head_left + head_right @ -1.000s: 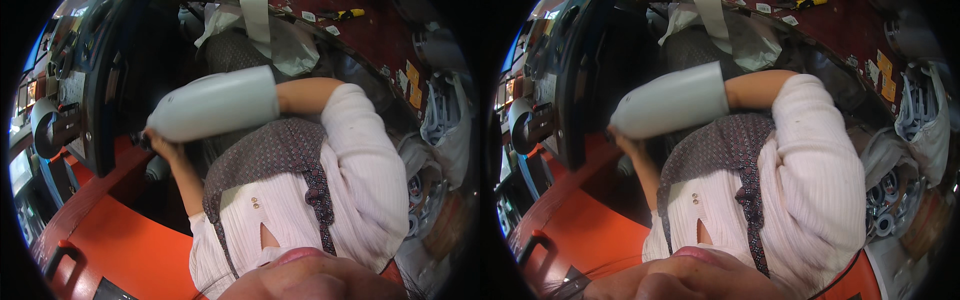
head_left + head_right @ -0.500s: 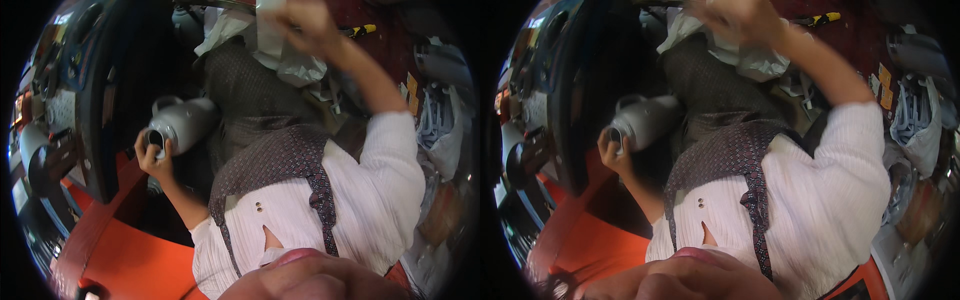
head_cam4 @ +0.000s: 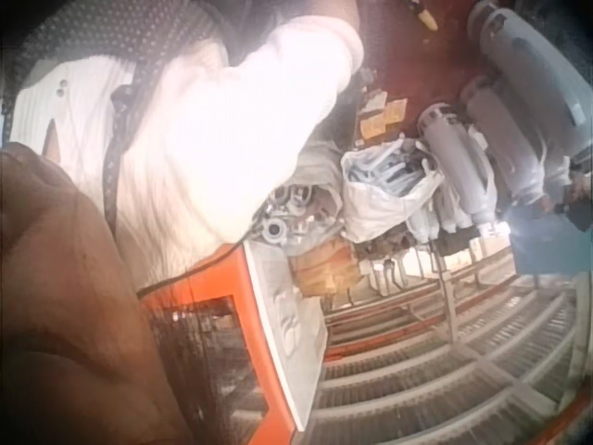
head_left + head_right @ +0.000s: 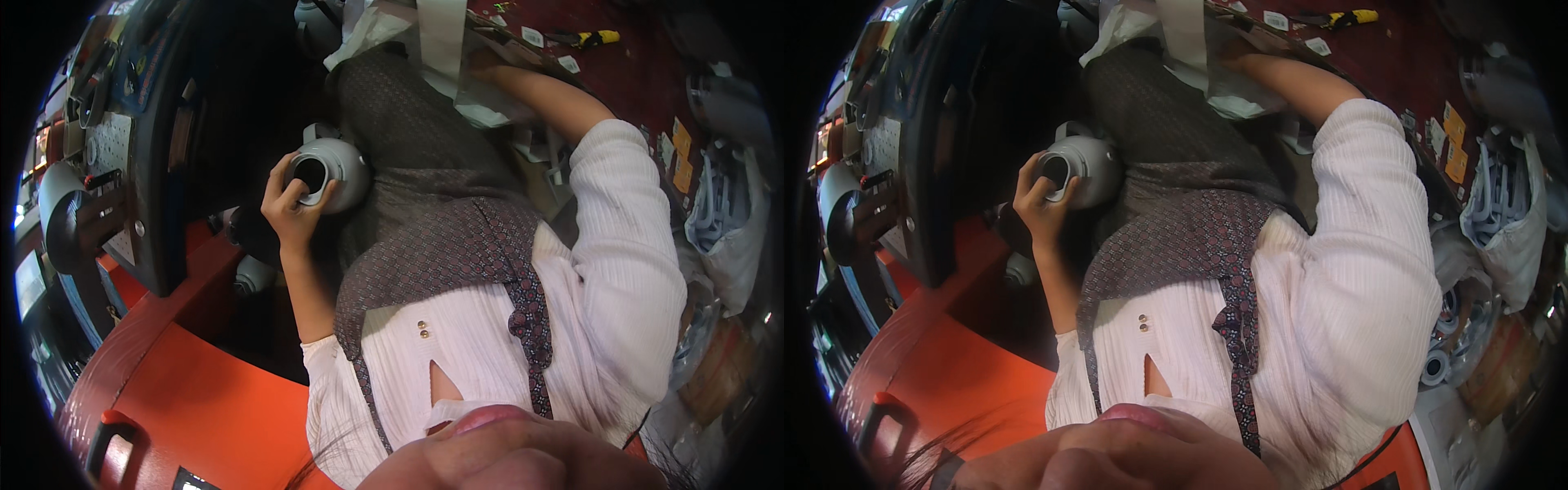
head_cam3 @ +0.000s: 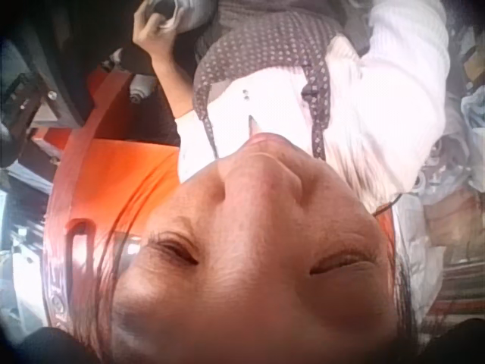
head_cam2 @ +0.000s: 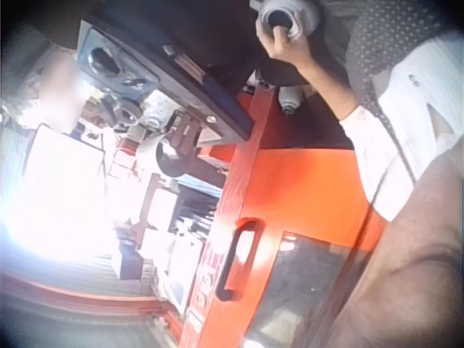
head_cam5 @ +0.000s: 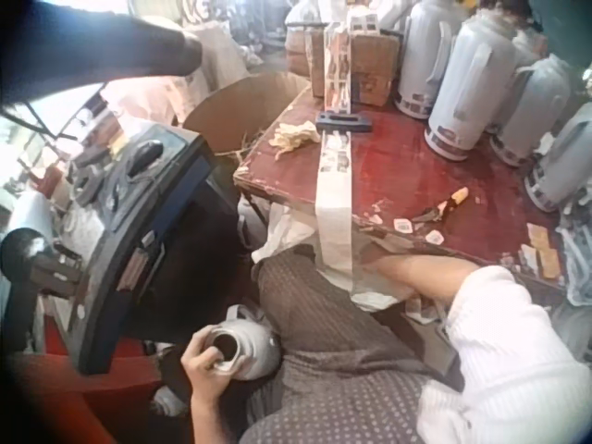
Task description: The person assembles multiple grey kettles by inserting a metal filter into the spout, attaching a handle, and applying a sticker label. They repeat this sequence for several units, placing finished kettles on the table.
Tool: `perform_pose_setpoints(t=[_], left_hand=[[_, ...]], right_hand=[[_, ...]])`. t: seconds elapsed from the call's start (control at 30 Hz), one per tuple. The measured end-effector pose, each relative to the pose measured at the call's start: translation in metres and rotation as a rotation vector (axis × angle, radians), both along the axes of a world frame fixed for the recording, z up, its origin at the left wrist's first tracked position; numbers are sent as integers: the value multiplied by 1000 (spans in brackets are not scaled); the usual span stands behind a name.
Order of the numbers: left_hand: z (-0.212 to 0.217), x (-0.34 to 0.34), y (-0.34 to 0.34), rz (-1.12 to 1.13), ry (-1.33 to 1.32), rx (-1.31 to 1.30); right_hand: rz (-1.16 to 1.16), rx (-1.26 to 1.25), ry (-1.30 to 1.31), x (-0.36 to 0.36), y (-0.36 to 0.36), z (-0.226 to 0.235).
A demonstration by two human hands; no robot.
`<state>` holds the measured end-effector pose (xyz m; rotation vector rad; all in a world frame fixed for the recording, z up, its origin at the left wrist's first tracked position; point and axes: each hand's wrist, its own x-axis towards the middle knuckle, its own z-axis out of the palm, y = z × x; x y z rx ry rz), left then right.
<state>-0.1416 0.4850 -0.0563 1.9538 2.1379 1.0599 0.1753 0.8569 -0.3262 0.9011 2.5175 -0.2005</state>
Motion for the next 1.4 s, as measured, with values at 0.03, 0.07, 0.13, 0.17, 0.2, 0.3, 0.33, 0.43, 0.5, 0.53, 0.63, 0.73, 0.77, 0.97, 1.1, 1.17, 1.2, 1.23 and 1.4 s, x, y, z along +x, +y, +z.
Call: perform_pose_setpoints(t=[0.03,0.07,0.13,0.17,0.2,0.3,0.33,0.43,0.5,0.53,0.63,0.73,0.77,0.97,1.1,1.17,1.2,1.23,1.4], left_hand=[[0,4,-3,16,-2,18],[-1,4,-7,58,-38,43],[-3,5,-15,49,-30,66],[-4,5,-18,61,-17,72],[-3,1,-23,56,-9,46],[7,-10,-40,51,-79,2],[13,-13,-47,32,-90,41],[46,-33,-69,-9,-155,208],[69,-38,-76,-136,-288,368],[79,-39,-75,-222,-357,477],[94,-24,-63,-281,-348,470],[98,-8,-51,-306,-294,375],[99,-6,-49,-290,-311,394],[96,-2,-51,-229,-338,454],[89,1,-50,-249,-249,398],[86,4,-49,-250,-239,431],[84,7,-49,-237,-241,432],[83,10,-48,-258,-241,447],[87,17,-47,-302,-141,442]], right_hand=[[77,75,-10,14,2,1],[151,152,-18,27,1,5],[312,301,-31,47,2,18],[369,322,-98,50,3,25],[396,373,6,51,-1,34],[176,276,330,36,-28,63],[-36,167,546,27,-48,73],[-83,-93,968,-7,-125,127],[-102,-378,675,-38,-178,185],[-100,-430,438,-54,-203,220],[-391,-829,800,-101,-239,332],[-2,-1059,1456,-126,-277,419],[90,-1021,1297,-142,-286,426],[790,-249,1256,-162,-287,418],[961,-98,843,-159,-278,413],[1028,11,762,-158,-278,416],[1078,64,776,-158,-278,417],[1133,74,713,-158,-278,419],[1261,15,651,-153,-272,424]])
